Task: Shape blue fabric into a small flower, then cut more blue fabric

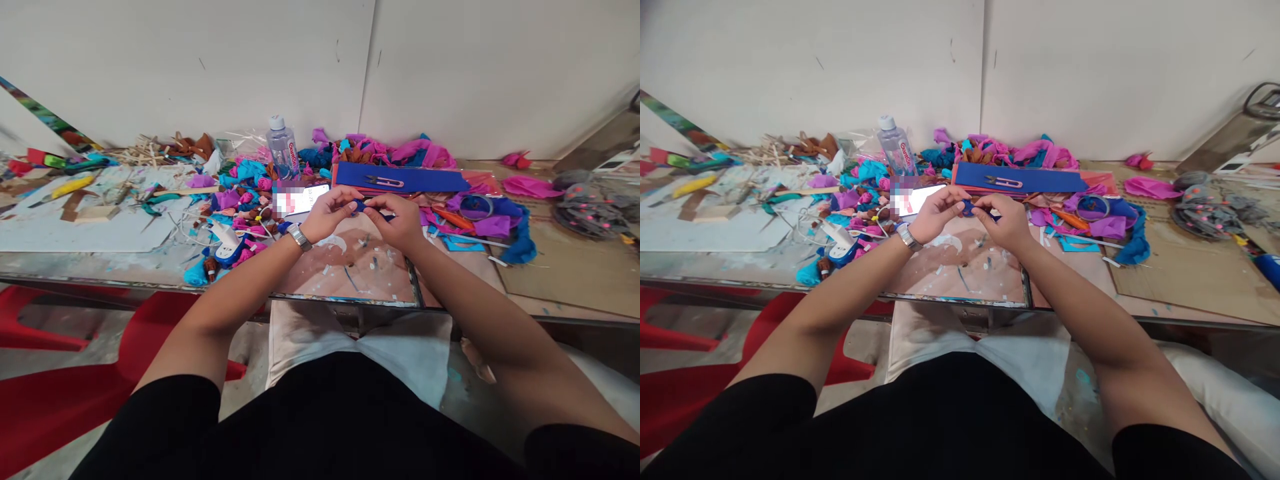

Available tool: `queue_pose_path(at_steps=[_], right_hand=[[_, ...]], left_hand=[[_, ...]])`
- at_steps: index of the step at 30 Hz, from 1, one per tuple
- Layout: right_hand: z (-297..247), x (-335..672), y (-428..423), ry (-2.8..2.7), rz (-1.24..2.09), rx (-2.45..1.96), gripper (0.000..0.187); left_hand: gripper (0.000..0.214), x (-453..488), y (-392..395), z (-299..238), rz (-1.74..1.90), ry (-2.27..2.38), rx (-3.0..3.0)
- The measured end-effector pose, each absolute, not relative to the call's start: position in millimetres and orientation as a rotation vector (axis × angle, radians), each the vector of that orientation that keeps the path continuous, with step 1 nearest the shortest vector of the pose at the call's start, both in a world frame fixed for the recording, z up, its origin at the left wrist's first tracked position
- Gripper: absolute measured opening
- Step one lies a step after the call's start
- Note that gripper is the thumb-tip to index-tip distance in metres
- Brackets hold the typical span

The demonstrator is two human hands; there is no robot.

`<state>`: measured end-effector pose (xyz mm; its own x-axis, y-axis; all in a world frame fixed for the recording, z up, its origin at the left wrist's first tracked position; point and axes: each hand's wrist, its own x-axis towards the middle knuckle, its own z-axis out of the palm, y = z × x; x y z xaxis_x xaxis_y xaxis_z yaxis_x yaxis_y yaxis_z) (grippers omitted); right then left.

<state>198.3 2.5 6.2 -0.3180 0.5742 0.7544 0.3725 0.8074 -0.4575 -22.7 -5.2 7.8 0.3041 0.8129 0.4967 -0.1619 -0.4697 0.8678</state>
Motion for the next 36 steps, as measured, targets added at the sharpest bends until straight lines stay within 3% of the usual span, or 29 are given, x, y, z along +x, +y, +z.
queue_pose_path(at_steps=[16,36], right_hand=[[4,197,2,-1.954,0.175,-0.758,0.022],[8,194,-3,-1.937,0.352,-0.791,0.030]], left_hand=[[0.049,-23,0,0,1.346,0.760,1.667],[0.043,-23,-3,2,1.328,0.697,1.598]])
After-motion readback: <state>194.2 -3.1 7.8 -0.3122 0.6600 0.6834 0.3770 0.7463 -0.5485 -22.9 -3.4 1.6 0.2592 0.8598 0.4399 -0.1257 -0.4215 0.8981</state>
